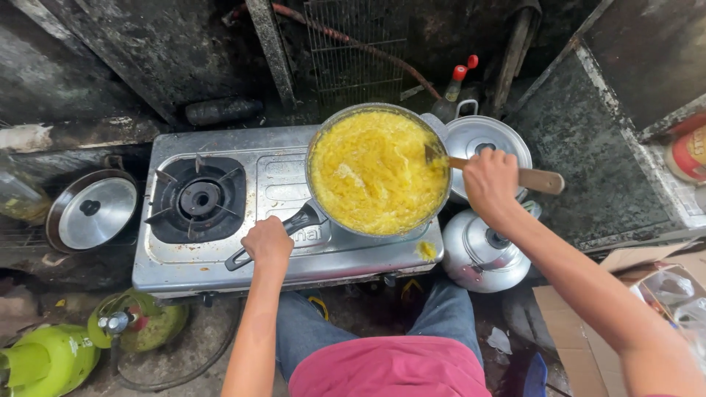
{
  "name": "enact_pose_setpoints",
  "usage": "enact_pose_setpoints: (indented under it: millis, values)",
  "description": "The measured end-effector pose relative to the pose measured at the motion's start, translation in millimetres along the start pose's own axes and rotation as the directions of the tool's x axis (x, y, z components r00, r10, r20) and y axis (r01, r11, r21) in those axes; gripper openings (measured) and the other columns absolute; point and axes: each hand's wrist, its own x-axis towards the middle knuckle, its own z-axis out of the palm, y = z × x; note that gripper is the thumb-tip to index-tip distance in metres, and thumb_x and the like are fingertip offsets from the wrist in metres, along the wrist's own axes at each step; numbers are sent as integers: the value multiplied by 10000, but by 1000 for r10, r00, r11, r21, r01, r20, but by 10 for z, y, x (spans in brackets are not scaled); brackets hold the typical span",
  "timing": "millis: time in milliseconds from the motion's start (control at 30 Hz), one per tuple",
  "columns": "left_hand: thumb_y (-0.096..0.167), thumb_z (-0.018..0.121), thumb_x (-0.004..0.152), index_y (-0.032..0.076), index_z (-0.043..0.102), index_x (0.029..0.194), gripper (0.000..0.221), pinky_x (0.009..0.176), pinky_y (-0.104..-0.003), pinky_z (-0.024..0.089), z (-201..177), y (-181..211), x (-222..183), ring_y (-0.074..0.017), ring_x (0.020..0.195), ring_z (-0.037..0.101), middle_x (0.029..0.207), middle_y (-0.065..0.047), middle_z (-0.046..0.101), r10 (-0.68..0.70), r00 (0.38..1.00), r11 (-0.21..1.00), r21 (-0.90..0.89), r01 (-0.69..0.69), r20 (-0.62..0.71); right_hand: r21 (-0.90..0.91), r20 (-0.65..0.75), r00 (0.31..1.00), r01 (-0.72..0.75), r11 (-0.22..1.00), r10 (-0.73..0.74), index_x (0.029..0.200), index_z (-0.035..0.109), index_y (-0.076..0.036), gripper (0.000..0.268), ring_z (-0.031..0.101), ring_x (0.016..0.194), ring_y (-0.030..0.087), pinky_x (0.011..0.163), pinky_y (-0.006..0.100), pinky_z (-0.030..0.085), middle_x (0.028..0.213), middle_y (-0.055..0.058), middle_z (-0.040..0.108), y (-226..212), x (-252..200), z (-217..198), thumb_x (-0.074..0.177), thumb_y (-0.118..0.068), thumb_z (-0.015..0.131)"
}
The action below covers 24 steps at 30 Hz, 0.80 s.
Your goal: Stirring a thick yellow mixture in a pan on a gas stove using a wooden spatula to ensure even cooking.
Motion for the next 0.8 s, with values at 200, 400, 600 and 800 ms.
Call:
enact_pose_setpoints:
  millis: [200,400,600,800]
  values:
    - [13,683,848,-45,769,993,178,600,-551,607,-4,-23,-10,-449,899,760,888,-260,758,16,1000,1000,-22,-16,-12,322,17,1000,-29,946,25,982,726,-142,158,639,740,316,711,430,410,780,91,606,-312,194,592,917,-227,609]
    - [10,678,859,-43,774,992,173,608,-555,606,-113,42,-82,-452,925,757,903,-256,763,-12,1000,1000,4,12,24,414,-152,987,14,910,54,925,695,-210,109,589,692,267,698,398,391,778,27,538,-408,287,496,964,-301,649]
    - [19,673,865,-33,770,986,163,604,-562,605,26,-6,-12,-443,923,760,903,-246,764,-1,1000,1000,11,1,-1,341,-291,957,112,933,-9,1040,729,-266,203,510,706,219,745,377,405,810,13,518,-382,187,143,913,-142,631]
    - [13,699,856,-51,770,974,153,608,-547,614,-30,13,-41,-446,890,762,870,-259,757,2,1000,1000,-13,-3,-17,294,-349,933,195,936,-85,1077,729,-201,346,512,736,225,815,378,439,831,33,536,-267,38,-482,798,-13,648]
